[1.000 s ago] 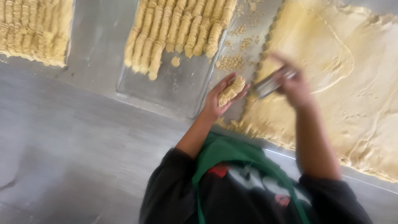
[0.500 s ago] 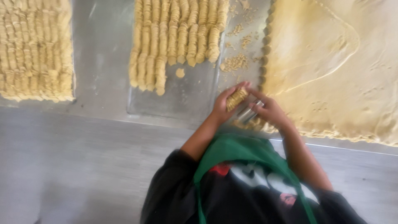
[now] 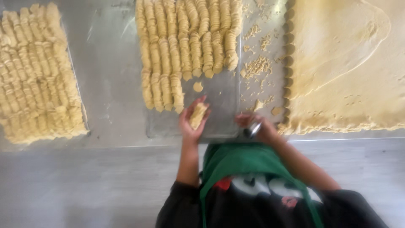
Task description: The person uses a circular metal cutter to press out dough rounds from a sheeted dough, then rolls each piece by hand and places them in rows on a metal tray.
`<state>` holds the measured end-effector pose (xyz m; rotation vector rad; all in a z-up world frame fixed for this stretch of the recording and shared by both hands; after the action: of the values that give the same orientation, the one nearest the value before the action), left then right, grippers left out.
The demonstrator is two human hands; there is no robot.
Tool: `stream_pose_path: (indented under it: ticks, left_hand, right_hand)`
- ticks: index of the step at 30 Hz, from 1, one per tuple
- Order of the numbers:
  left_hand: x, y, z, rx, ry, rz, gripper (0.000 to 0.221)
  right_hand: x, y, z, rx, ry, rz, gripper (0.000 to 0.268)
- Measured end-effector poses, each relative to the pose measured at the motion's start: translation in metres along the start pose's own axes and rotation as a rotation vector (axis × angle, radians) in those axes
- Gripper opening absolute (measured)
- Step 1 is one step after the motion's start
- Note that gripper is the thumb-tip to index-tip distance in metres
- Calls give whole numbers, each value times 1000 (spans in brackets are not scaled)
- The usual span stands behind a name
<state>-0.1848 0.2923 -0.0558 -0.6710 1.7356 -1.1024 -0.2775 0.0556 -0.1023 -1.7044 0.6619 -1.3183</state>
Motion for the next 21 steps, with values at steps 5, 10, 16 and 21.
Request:
stream_pose_path:
  ticks: [5, 10, 16, 21]
  left_hand:
    - [-21, 15, -14, -34, -62, 16, 68]
    - [11, -33, -5, 34, 31, 107, 75]
    - [57, -35, -2, 22, 96, 187, 70]
    - [25, -3, -23, -157, -205, 403, 57]
  right_hand:
    - [75, 27, 24, -285, 228, -276, 68]
    - [77, -9, 27, -82, 331, -117, 45]
    - [72, 50, 106, -308, 336, 188, 54]
    - [130, 52, 93, -115, 257, 345, 66]
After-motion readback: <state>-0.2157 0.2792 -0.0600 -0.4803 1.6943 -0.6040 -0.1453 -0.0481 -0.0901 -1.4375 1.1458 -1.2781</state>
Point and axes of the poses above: each hand's wrist, its own z-axis towards the middle knuckle, its own y-axis out of the back of the hand, x = y × z, the point moved 10 cm from there along z, towards the middle knuckle, and after that the axes turned 3 degrees about z, right-handed, at the moved point
